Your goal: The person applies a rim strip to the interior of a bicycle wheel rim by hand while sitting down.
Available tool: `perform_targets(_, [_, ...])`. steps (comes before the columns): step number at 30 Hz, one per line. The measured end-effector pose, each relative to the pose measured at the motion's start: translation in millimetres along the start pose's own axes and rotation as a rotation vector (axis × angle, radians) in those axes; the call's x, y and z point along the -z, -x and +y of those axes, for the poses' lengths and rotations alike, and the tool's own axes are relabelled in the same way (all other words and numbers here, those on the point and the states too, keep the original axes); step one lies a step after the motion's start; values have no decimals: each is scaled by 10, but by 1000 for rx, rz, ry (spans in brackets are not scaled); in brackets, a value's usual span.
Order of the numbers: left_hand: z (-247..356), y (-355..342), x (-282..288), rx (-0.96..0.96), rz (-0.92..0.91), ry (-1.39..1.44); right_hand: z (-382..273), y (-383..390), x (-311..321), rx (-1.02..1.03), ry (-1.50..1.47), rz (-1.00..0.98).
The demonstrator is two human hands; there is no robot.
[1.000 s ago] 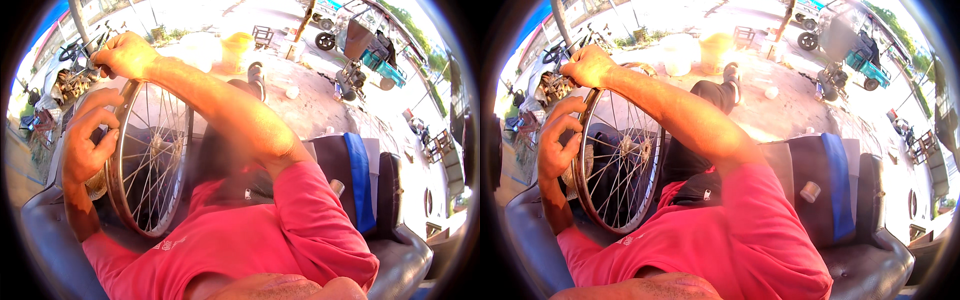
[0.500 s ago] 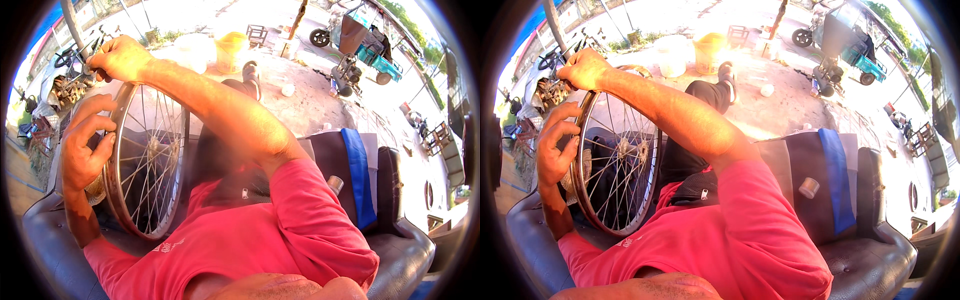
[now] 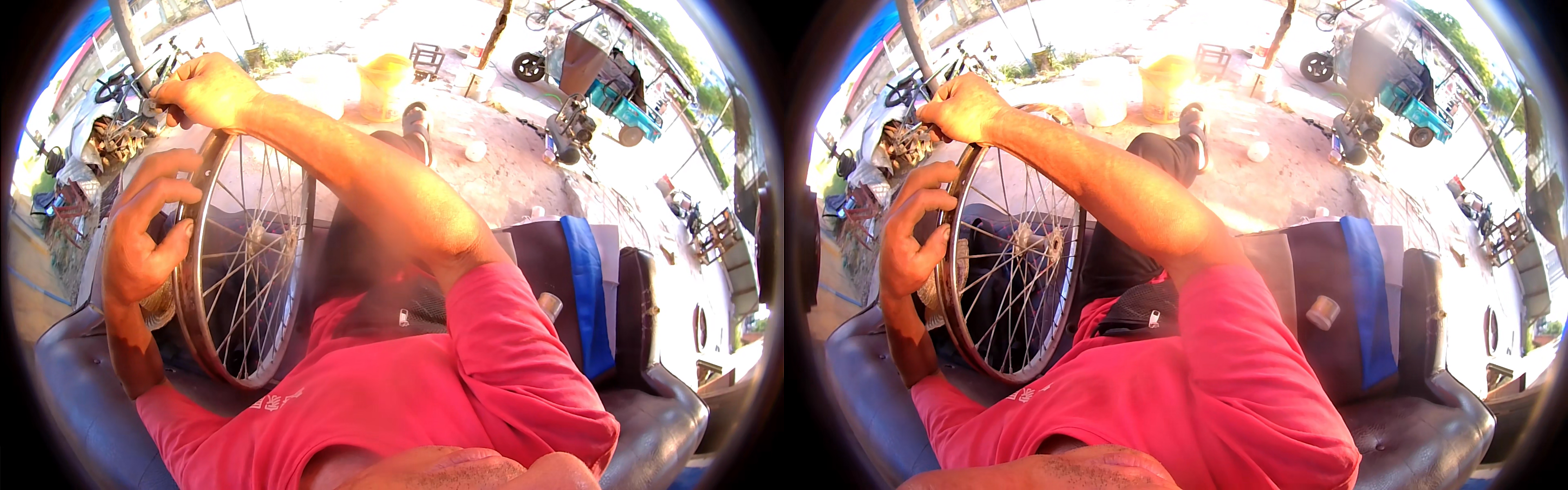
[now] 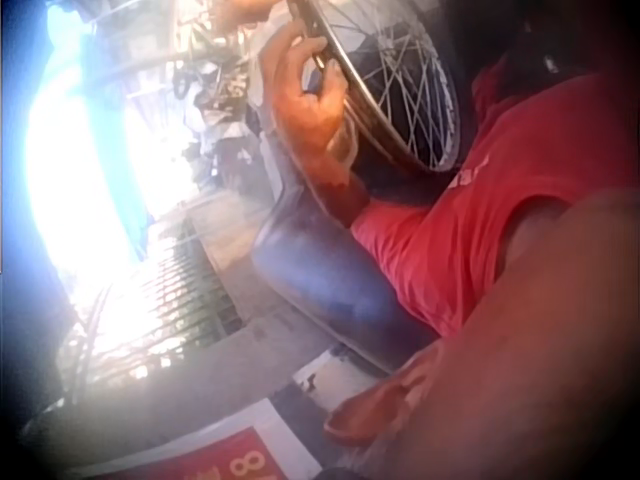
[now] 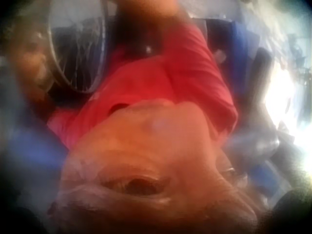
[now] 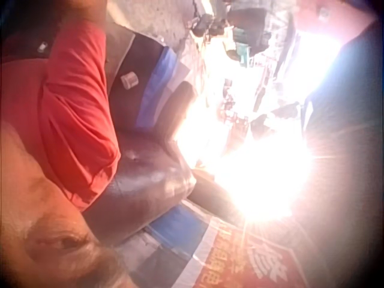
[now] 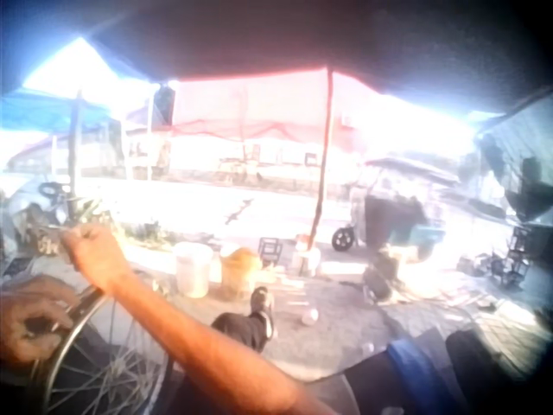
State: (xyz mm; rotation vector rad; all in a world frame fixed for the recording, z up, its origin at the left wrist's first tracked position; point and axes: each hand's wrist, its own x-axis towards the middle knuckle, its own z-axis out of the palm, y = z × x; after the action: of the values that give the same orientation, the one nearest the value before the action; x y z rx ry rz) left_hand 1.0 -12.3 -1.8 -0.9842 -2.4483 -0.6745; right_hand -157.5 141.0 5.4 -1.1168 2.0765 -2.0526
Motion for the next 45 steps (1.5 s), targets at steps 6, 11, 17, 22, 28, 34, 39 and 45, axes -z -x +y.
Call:
perform_targets(6, [-25,-13,1,-68,-2,-93,-13,2,-18,16,24,-18])
perform_targets(11, [-23,0,-9,-52,27,-45,14,-10,-3,4,15,2])
perform_targets(17, [-47,-8,19,-88,-17,-78,22,-13,-47,47,-36,1])
perform_targets(22, [-43,4,14,-64,9,-76,2,-12,-26,-7,3,-21])
perform_targets(28, [-49,-7,21,-72,-8,-86,10,-7,-25,6,4,-36])
perform_targets(34, [-38,9,13,-59,8,-91,7,-14,-21,0,-8,-29])
perform_targets(39, [-51,1,11,-58,-10,-53,8,-8,-20,3,-20,-38])
perform_targets(45, [-49,-4,20,-73,6,-109,29,-30,-19,12,-27,-34])
